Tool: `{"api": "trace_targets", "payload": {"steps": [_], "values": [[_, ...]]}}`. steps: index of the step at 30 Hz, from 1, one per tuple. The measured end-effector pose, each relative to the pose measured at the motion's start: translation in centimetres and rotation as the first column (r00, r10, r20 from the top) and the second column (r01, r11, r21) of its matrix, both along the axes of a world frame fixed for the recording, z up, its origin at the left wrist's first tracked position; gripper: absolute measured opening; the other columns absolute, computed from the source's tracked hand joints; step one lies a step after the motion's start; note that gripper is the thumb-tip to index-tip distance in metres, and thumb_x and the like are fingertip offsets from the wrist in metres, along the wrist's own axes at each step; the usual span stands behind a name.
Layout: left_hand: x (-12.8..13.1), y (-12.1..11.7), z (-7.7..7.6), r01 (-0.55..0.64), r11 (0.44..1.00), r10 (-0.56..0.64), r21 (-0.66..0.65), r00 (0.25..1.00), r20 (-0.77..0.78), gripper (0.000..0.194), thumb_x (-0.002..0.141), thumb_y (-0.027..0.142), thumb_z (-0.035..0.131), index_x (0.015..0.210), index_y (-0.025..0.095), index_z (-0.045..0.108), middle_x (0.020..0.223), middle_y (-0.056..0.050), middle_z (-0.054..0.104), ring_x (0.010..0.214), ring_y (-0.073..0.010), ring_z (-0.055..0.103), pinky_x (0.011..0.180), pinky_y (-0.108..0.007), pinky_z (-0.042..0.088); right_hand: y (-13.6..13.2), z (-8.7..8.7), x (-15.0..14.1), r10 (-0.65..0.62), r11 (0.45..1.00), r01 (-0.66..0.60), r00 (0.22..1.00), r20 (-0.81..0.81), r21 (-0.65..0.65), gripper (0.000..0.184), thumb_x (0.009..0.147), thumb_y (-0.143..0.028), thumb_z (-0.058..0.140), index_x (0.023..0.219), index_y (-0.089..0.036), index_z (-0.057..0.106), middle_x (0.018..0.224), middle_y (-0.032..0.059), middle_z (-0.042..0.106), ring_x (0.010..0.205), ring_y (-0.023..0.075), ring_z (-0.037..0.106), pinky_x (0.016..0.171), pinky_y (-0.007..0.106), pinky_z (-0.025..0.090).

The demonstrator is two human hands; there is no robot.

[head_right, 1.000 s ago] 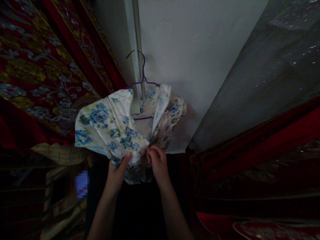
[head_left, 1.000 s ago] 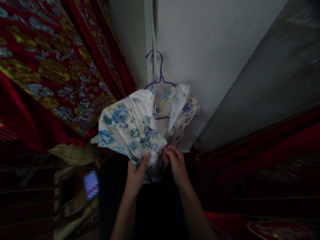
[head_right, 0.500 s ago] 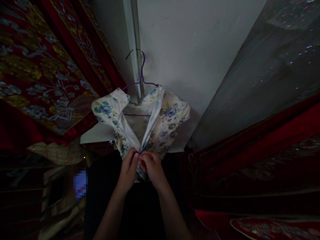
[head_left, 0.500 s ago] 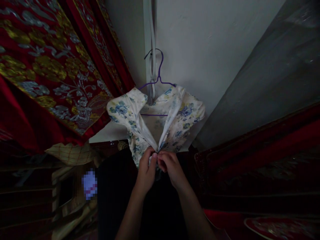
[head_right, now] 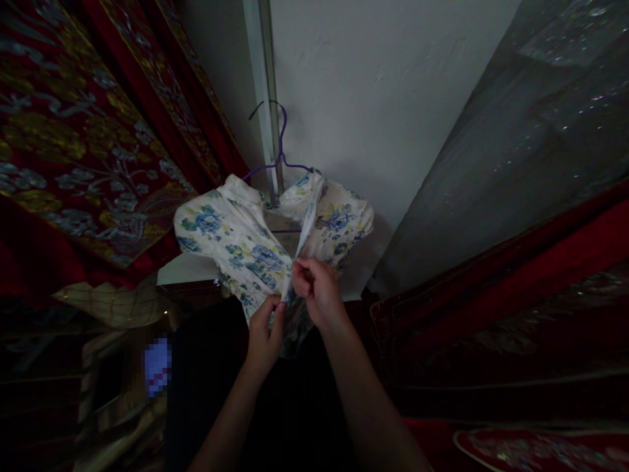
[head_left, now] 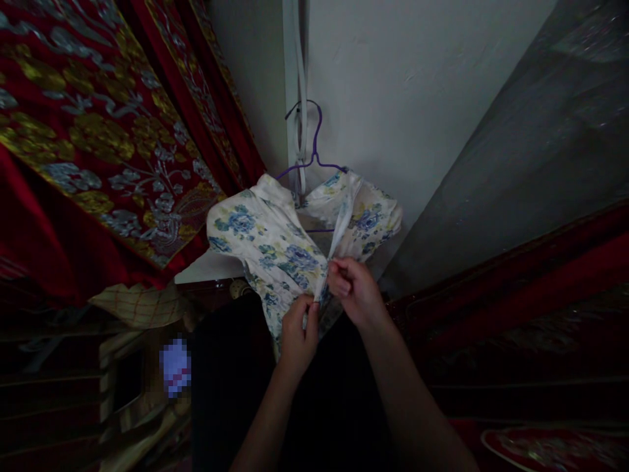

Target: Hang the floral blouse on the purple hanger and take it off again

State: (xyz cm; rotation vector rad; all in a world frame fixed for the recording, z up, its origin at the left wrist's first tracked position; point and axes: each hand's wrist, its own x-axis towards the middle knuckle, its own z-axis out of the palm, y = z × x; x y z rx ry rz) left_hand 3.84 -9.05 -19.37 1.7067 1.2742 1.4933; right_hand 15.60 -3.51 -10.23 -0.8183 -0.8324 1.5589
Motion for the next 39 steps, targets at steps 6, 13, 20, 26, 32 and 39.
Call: {"api": "trace_targets", "payload": {"steps": [6, 13, 20, 26, 32, 39], "values": [[1.3, -0.1, -3.3, 0.027, 0.999, -0.027, -0.036, 1.000, 0.009, 0.031, 0.103, 0.036, 0.043, 0.078, 0.021, 0.055, 0.073, -0.002, 0.057, 0.070, -0.0182, 0.055, 0.068, -0.029, 0.042, 5.7, 7.8, 0.8, -0.047, 0.957, -0.008, 0.983, 0.179, 0.290, 0.021, 0.078, -0.032, 0.063, 0.063, -0.016, 0.061, 0.041, -0.0073, 0.038, 0.036, 0.0041, 0.025, 0.039, 0.021, 0.016], [-1.4, 2.5, 0.5, 0.183, 0.983, -0.185, -0.030, 0.966, -0.183, 0.023, 0.101, 0.033, 0.052, 0.087, 0.020, 0.064, 0.083, -0.003, 0.067, 0.079, -0.0179, 0.062, 0.074, -0.028, 0.045, 4.4, 9.8, 0.0, -0.106, 0.900, -0.024, 0.956, 0.272, 0.436, 0.022, 0.084, -0.030, 0.056, 0.070, -0.016, 0.066, 0.046, -0.0048, 0.049, 0.039, 0.0051, 0.037, 0.038, 0.018, 0.022], [-4.1, 7.3, 15.6, 0.099, 0.891, 0.013, 0.443, 0.970, -0.243, 0.034, 0.102, 0.027, 0.054, 0.135, 0.020, 0.061, 0.108, -0.005, 0.073, 0.095, -0.0167, 0.066, 0.090, -0.029, 0.050, 1.8, 8.9, -0.4, -0.161, 0.852, -0.025, 0.938, 0.307, 0.523, 0.025, 0.086, -0.033, 0.057, 0.067, -0.019, 0.065, 0.046, -0.0058, 0.050, 0.038, 0.0052, 0.038, 0.041, 0.020, 0.028], [-3.3, 7.9, 19.4, 0.048, 0.788, 0.198, 0.614, 0.924, -0.326, 0.017, 0.101, 0.026, 0.057, 0.101, 0.017, 0.070, 0.096, -0.002, 0.072, 0.096, -0.0168, 0.068, 0.095, -0.034, 0.049, 4.3, 5.2, -0.5, -0.318, 0.858, 0.114, 0.883, 0.344, 0.501, 0.029, 0.081, -0.036, 0.058, 0.059, -0.018, 0.065, 0.043, -0.0051, 0.044, 0.041, 0.0068, 0.036, 0.044, 0.023, 0.026], [-11.0, 9.0, 19.0, -0.297, 0.845, -0.021, 0.444, 0.812, 0.583, 0.013, 0.096, 0.014, 0.059, 0.085, 0.019, 0.064, 0.080, 0.003, 0.067, 0.077, -0.0098, 0.066, 0.083, -0.024, 0.054, 3.5, -0.9, -0.6, -0.190, 0.943, 0.070, 0.917, 0.351, 0.326, 0.030, 0.074, -0.038, 0.059, 0.052, -0.018, 0.063, 0.041, -0.0040, 0.043, 0.040, 0.0074, 0.035, 0.044, 0.024, 0.024], [-13.2, 7.4, 5.8, -0.114, 0.964, 0.257, -0.239, 0.197, 0.946, 0.034, 0.101, 0.015, 0.038, 0.080, 0.019, 0.064, 0.077, -0.002, 0.073, 0.083, -0.0135, 0.070, 0.095, -0.030, 0.053, -1.6, -3.7, -2.6, -0.077, 0.980, 0.027, 0.964, 0.253, 0.196, 0.030, 0.073, -0.039, 0.058, 0.052, -0.018, 0.062, 0.040, -0.0040, 0.042, 0.038, 0.0075, 0.034, 0.043, 0.023, 0.023]]}}
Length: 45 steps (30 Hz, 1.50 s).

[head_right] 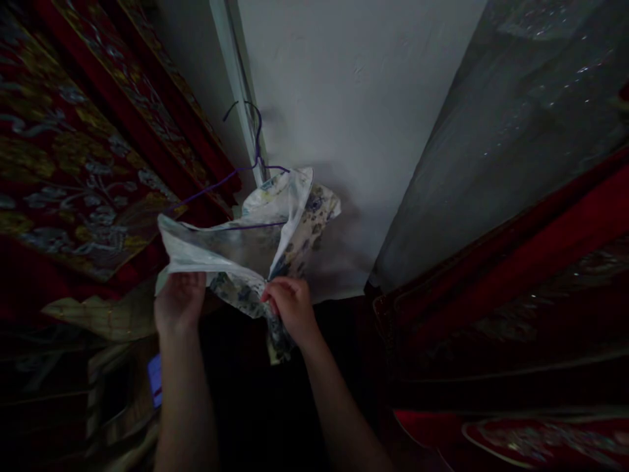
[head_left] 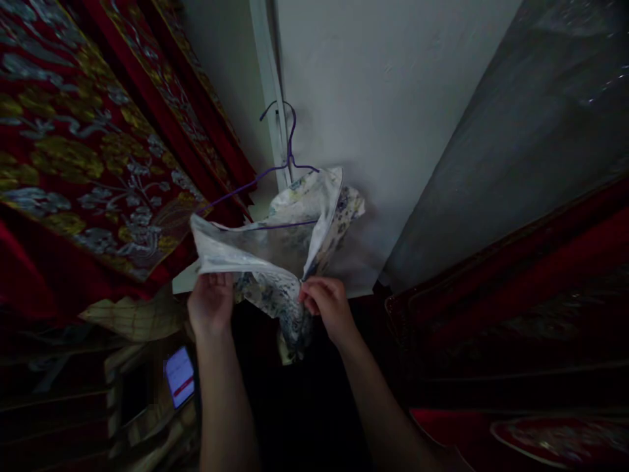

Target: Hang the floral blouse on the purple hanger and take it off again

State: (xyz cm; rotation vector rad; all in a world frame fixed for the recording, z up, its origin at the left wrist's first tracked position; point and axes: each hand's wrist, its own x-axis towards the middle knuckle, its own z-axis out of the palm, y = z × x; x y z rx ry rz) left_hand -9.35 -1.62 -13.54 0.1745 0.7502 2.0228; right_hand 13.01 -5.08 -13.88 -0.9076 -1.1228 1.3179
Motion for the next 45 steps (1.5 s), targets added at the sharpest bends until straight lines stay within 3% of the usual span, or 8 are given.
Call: {"api": "trace_targets", "payload": {"steps": [5, 12, 19, 27, 32, 36, 40, 45], "values": [[4.6, -1.9, -6.7, 0.023, 0.997, -0.030, -0.067, 0.994, -0.104, 0.011, 0.086, 0.024, 0.060, 0.087, 0.018, 0.069, 0.084, -0.003, 0.074, 0.080, -0.0171, 0.070, 0.078, -0.027, 0.053, -1.6, -2.4, 1.4, 0.131, 0.987, -0.122, 0.988, 0.082, -0.104, 0.032, 0.073, -0.042, 0.058, 0.052, -0.018, 0.060, 0.043, -0.0030, 0.045, 0.039, 0.0073, 0.034, 0.043, 0.023, 0.022], [7.3, -5.3, -1.8, 0.243, 0.957, -0.170, 0.157, 0.911, -0.376, 0.025, 0.080, 0.041, 0.075, 0.082, 0.021, 0.060, 0.081, 0.000, 0.063, 0.072, -0.0150, 0.061, 0.069, -0.024, 0.050, -1.5, -3.3, 3.7, 0.194, 0.980, -0.175, 0.942, 0.273, -0.090, 0.047, 0.086, -0.064, 0.064, 0.080, -0.019, 0.072, 0.069, 0.0024, 0.065, 0.067, 0.0158, 0.060, 0.066, 0.028, 0.047], [9.7, -8.2, 2.7, 0.579, 0.813, -0.214, -0.065, 0.193, -0.958, 0.017, 0.097, 0.032, 0.064, 0.102, 0.023, 0.078, 0.115, -0.009, 0.072, 0.114, -0.0246, 0.065, 0.101, -0.034, 0.047, -2.9, -2.2, -0.7, 0.101, 0.952, -0.215, 0.893, -0.439, -0.217, 0.071, 0.075, -0.088, 0.058, 0.104, -0.024, 0.072, 0.094, 0.0063, 0.073, 0.099, 0.0270, 0.069, 0.090, 0.040, 0.055], [4.7, -6.0, 0.1, 0.673, 0.676, -0.429, -0.299, 0.029, -0.903, 0.077, 0.097, 0.077, 0.029, 0.128, 0.018, 0.069, 0.114, -0.011, 0.075, 0.100, -0.0261, 0.068, 0.088, -0.034, 0.054, -2.8, 2.1, 1.4, 0.597, 0.802, -0.597, 0.800, -0.061, 0.022, 0.050, 0.062, -0.035, 0.089, 0.105, -0.020, 0.067, 0.090, 0.0014, 0.069, 0.078, 0.0162, 0.063, 0.071, 0.027, 0.050], [0.4, -5.4, -1.4, 0.327, 0.769, -0.415, -0.550, -0.399, -0.818, 0.051, 0.097, 0.059, 0.052, 0.097, 0.015, 0.077, 0.084, -0.007, 0.075, 0.076, -0.0225, 0.068, 0.069, -0.028, 0.049, 3.5, 5.3, 4.5, -0.029, 0.898, -0.172, 0.896, 0.444, 0.406, 0.019, 0.069, -0.013, 0.064, 0.086, -0.019, 0.071, 0.080, 0.0001, 0.069, 0.074, 0.0153, 0.062, 0.067, 0.025, 0.047], [-3.2, -5.0, 0.0, 0.067, 0.932, -0.311, -0.357, -0.361, -0.879, 0.032, 0.092, 0.042, 0.061, 0.103, 0.017, 0.077, 0.088, -0.005, 0.076, 0.080, -0.0214, 0.069, 0.075, -0.026, 0.048, 9.8, 6.6, 4.7, -0.406, 0.758, 0.163, 0.876, 0.261, 0.632, 0.013, 0.079, -0.025, 0.063, 0.088, -0.019, 0.071, 0.085, 0.0028, 0.073, 0.081, 0.0192, 0.067, 0.077, 0.031, 0.053], [-4.1, -4.9, 3.0, 0.004, 0.973, -0.221, -0.231, -0.278, -0.935, 0.040, 0.091, 0.051, 0.062, 0.071, 0.017, 0.068, 0.061, 0.001, 0.059, 0.057, -0.0142, 0.053, 0.054, -0.022, 0.036, 14.5, 5.3, 3.2, -0.358, 0.758, 0.011, 0.843, 0.402, 0.652, 0.028, 0.087, -0.035, 0.063, 0.108, -0.020, 0.074, 0.108, 0.0068, 0.077, 0.103, 0.0228, 0.070, 0.094, 0.035, 0.052], [-4.2, -4.1, 4.4, 0.055, 0.939, -0.255, -0.340, -0.554, -0.793, 0.037, 0.092, 0.054, 0.059, 0.076, 0.022, 0.072, 0.060, -0.002, 0.064, 0.055, -0.0174, 0.057, 0.054, -0.024, 0.036, 17.0, 2.1, 4.4, -0.177, 0.849, -0.188, 0.781, 0.599, 0.495, 0.039, 0.095, -0.046, 0.055, 0.115, -0.020, 0.076, 0.107, 0.0070, 0.078, 0.097, 0.0231, 0.070, 0.088, 0.035, 0.050]]}}
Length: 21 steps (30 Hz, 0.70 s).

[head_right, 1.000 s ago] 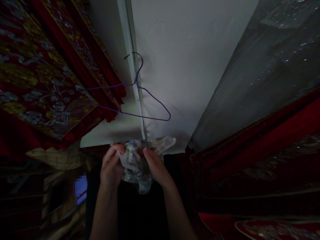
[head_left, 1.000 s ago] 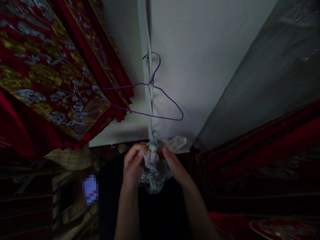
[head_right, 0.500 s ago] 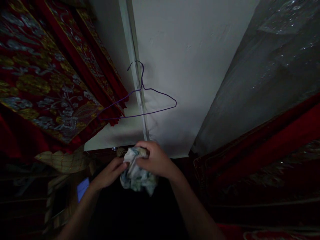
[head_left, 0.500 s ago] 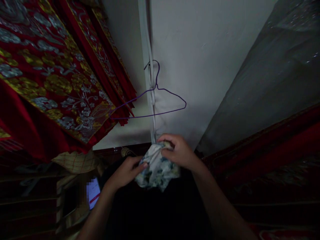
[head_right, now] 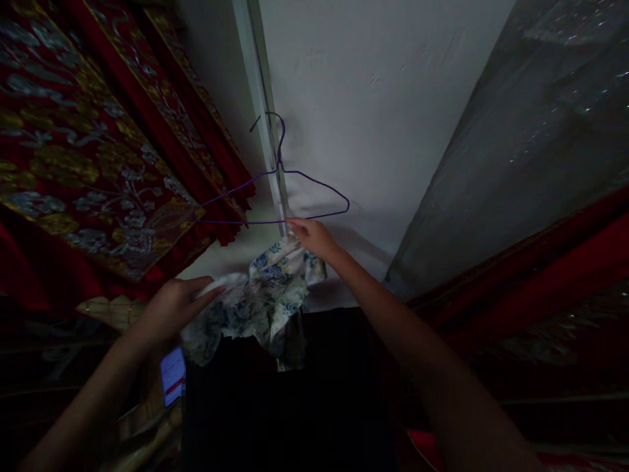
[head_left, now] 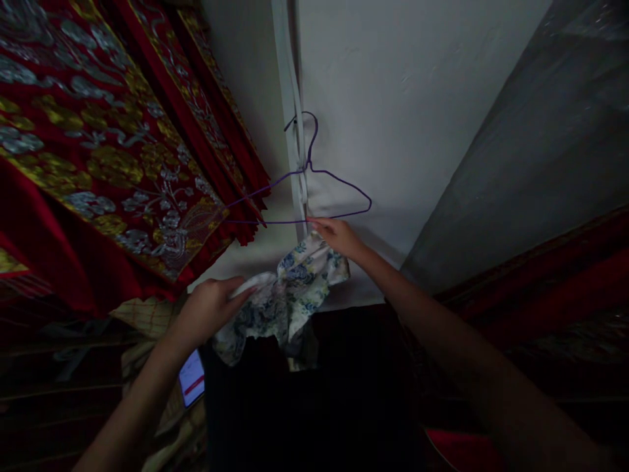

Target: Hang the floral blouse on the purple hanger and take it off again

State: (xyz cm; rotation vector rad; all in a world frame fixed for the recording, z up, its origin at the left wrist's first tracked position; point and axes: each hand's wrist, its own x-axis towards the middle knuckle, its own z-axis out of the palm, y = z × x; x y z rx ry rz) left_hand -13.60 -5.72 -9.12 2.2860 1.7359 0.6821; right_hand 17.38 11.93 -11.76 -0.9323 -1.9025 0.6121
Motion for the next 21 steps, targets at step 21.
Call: {"api": "trace_targets", "payload": {"steps": [21], "values": [[6.3, 8.9, 7.3, 0.150, 0.899, -0.212, 0.411, 0.971, 0.108, 0.036, 0.094, 0.022, 0.049, 0.129, 0.017, 0.057, 0.116, -0.011, 0.071, 0.109, -0.0257, 0.067, 0.098, -0.041, 0.052, -11.4, 2.4, 5.9, -0.089, 0.996, 0.093, 0.975, 0.204, -0.010, 0.091, 0.064, -0.037, 0.087, 0.148, -0.025, 0.052, 0.096, 0.0080, 0.073, 0.091, 0.0305, 0.071, 0.081, 0.040, 0.051]]}}
